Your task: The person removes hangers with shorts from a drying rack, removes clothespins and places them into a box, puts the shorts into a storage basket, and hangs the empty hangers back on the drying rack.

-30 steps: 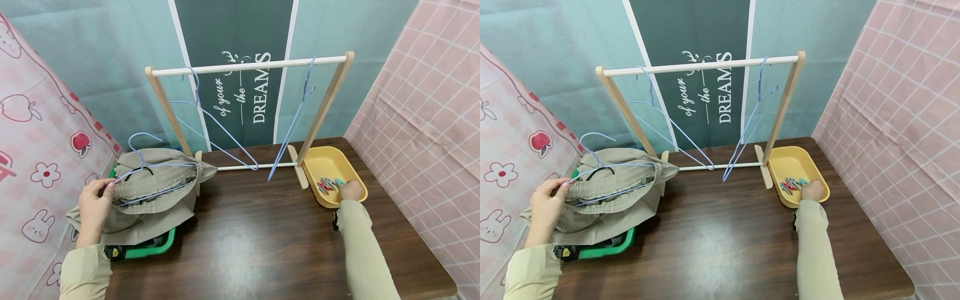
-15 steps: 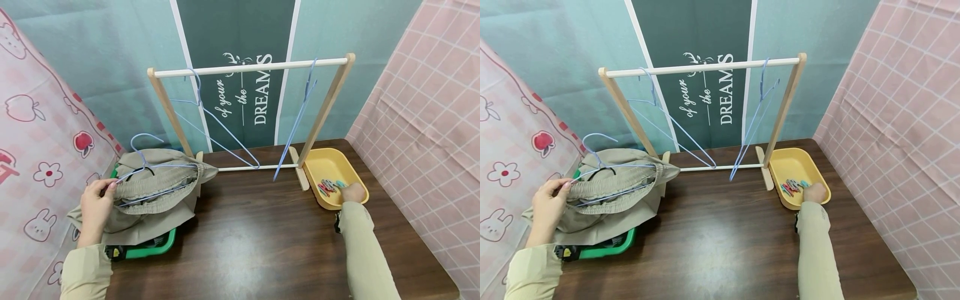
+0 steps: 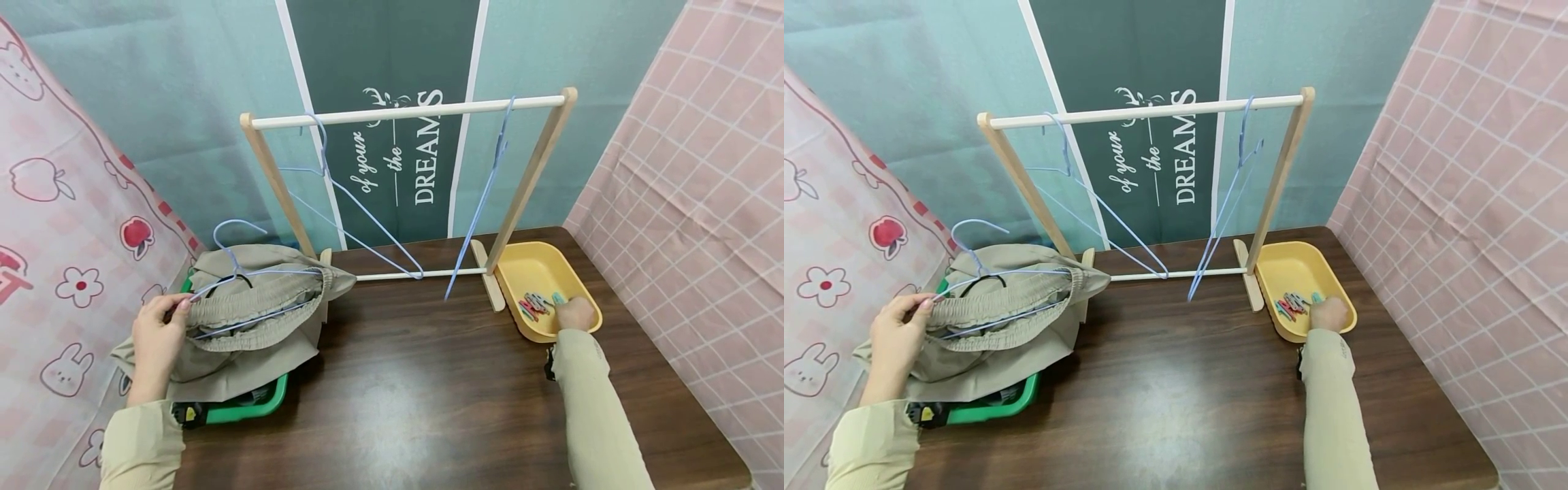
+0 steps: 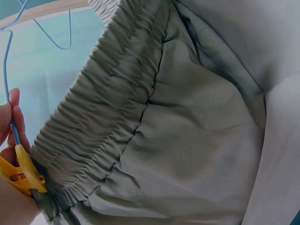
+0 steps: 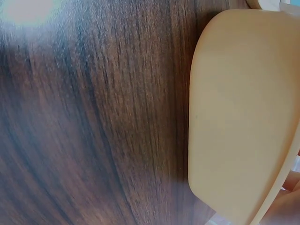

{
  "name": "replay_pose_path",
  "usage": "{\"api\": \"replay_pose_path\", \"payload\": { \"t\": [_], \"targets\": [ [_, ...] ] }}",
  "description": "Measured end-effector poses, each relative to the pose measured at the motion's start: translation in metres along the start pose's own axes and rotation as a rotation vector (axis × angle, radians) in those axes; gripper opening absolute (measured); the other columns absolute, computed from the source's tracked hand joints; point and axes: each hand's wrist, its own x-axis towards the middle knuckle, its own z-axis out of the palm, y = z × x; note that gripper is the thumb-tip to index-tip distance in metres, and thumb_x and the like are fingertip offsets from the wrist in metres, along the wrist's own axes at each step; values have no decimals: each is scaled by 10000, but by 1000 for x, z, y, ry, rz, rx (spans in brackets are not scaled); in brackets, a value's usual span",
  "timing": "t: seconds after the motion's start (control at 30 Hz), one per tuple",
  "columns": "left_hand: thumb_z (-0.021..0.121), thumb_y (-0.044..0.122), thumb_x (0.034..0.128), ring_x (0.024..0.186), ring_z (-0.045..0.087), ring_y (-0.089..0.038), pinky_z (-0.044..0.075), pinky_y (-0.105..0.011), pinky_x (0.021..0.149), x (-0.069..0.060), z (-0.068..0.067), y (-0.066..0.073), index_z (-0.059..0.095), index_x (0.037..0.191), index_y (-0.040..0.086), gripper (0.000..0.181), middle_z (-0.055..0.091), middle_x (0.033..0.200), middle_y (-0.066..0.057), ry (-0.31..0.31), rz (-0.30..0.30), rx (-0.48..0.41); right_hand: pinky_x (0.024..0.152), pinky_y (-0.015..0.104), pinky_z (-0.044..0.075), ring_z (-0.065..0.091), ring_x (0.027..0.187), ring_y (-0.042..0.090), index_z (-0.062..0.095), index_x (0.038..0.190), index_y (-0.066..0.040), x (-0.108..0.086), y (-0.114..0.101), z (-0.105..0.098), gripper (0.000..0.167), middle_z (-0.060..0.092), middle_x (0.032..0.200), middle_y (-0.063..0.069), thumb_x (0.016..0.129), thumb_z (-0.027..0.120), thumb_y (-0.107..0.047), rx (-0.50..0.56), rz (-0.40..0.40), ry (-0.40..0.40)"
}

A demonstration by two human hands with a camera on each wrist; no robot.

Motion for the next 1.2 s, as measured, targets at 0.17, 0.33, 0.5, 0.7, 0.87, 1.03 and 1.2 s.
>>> {"api": "replay_pose_path", "payload": {
  "t": [0.17, 0.33, 0.5, 0.7, 0.87, 1.03, 1.2],
  "targets": [
    [579, 10, 907, 751, 309, 166, 238, -161, 708, -1, -1, 1, 681, 963, -79, 147, 353, 755, 497, 2, 6, -4, 1028, 524, 386, 493, 1163, 479, 475, 1308, 123, 3, -6, 4, 452, 504, 1288, 350, 921, 487, -110, 56, 59, -17],
    [586, 27, 910, 743, 315, 160, 263, -201, 707, -1, -1, 0, 687, 968, -72, 153, 363, 763, 472, -6, -6, -2, 1039, 526, 373, 470, 1221, 448, 481, 1329, 86, 3, -18, 11, 430, 503, 1318, 314, 935, 430, -79, 202, -34, 55],
    [592, 31, 904, 732, 324, 148, 267, -210, 700, -1, -1, 0, 693, 964, -62, 150, 393, 777, 419, -9, -19, -2, 998, 513, 396, 494, 1170, 417, 541, 1265, 78, 2, -30, 23, 374, 540, 1242, 289, 941, 451, -84, 287, -203, 118],
    [582, 36, 913, 740, 325, 147, 249, -160, 704, -1, -2, 1, 688, 977, -70, 163, 374, 759, 438, -12, -30, -3, 967, 513, 434, 510, 1167, 409, 553, 1267, 53, -2, -55, 36, 363, 536, 1247, 267, 959, 473, -120, 323, -311, 49],
    [573, 28, 918, 742, 325, 142, 239, -137, 705, -2, -2, 1, 682, 977, -75, 161, 360, 738, 464, -18, -34, -13, 971, 518, 428, 530, 1128, 426, 578, 1222, 75, -10, -78, 50, 333, 558, 1201, 283, 943, 515, -95, 314, -435, -3],
    [575, 20, 913, 746, 329, 145, 240, -129, 709, -1, -2, 0, 681, 966, -79, 154, 364, 739, 475, -14, -23, -26, 965, 498, 447, 563, 1084, 415, 599, 1172, 90, -25, -102, 68, 308, 582, 1145, 289, 908, 545, -59, 317, -552, -62],
    [572, 20, 912, 738, 322, 148, 239, -141, 706, -1, -2, 1, 683, 962, -78, 156, 364, 731, 476, -16, -22, -12, 900, 482, 481, 599, 1030, 388, 616, 1155, 69, -45, -128, 88, 284, 618, 1115, 267, 904, 586, -59, 291, -660, -147]
  ]
}}
